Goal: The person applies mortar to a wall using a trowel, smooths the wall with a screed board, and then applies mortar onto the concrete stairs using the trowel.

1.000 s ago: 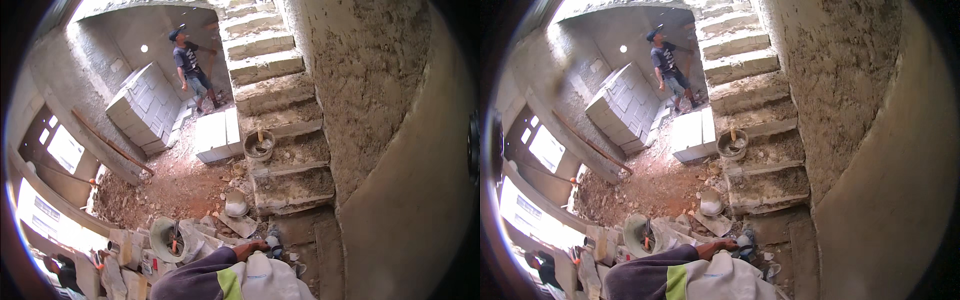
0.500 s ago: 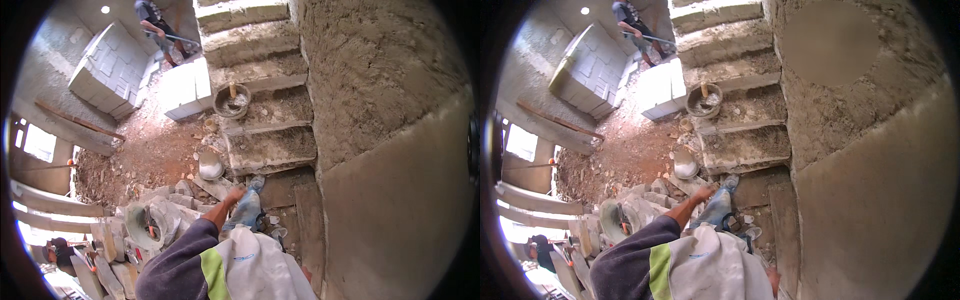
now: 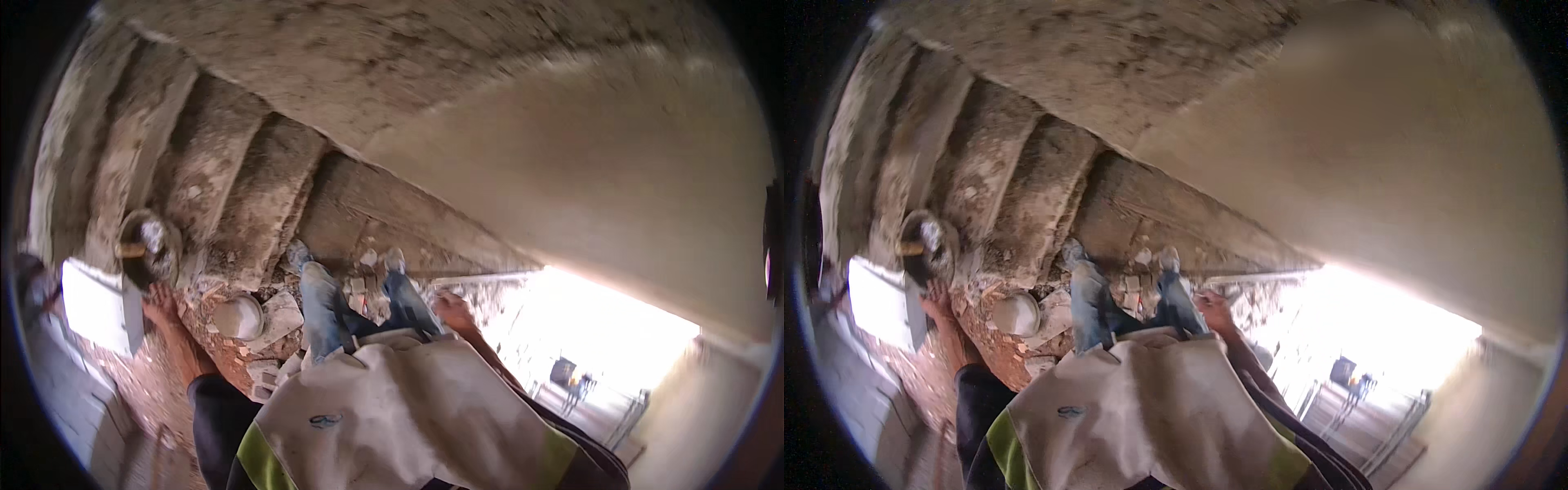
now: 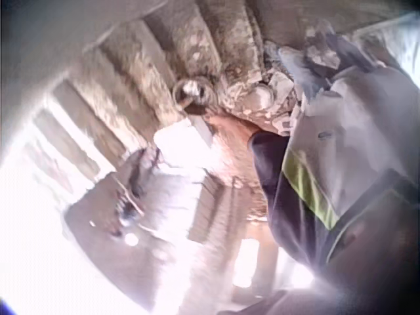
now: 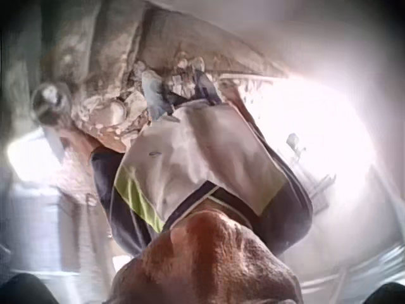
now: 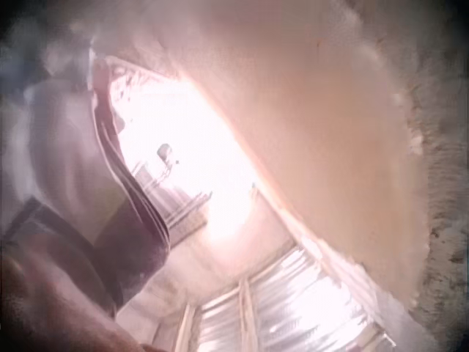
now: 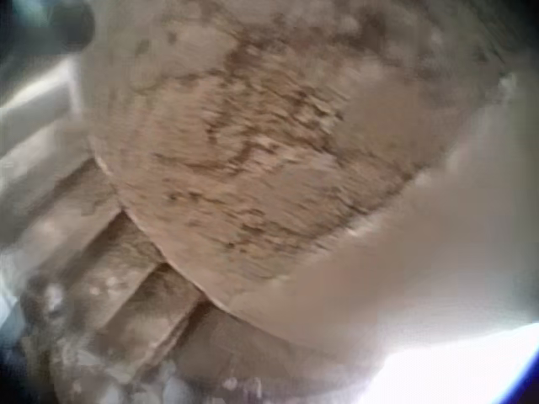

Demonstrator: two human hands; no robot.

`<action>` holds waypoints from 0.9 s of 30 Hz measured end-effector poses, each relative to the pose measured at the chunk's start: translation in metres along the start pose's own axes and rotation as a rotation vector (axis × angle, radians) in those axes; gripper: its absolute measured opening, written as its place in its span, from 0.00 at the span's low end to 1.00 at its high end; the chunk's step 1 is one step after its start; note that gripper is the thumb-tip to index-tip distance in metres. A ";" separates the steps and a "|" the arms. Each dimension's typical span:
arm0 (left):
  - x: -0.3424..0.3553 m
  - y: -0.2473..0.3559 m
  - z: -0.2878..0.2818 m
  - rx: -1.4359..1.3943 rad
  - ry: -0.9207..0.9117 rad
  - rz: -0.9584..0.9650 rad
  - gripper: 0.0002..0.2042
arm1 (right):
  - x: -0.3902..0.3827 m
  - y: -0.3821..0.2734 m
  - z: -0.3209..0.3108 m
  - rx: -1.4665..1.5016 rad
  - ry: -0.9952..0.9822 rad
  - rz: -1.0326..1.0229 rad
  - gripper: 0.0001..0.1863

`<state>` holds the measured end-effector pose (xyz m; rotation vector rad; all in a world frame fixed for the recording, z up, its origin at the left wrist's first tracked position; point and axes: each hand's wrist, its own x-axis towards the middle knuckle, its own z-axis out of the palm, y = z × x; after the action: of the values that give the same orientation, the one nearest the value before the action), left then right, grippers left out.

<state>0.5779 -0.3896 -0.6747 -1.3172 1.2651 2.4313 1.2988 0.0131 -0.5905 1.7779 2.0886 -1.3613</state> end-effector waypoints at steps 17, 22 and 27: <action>-0.166 -0.041 0.072 0.662 -0.437 0.110 0.14 | -0.040 0.032 0.051 0.806 -0.060 0.499 0.07; -0.203 -0.106 0.087 0.990 -0.224 -0.020 0.17 | -0.019 -0.002 0.044 0.153 -0.144 0.004 0.12; -0.236 -0.160 0.073 1.111 -0.331 0.016 0.20 | 0.021 0.014 0.024 0.246 0.046 0.189 0.13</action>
<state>0.7476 -0.1683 -0.5809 -0.5428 1.9949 1.3558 1.2921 0.0118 -0.6245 2.0563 1.7813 -1.5927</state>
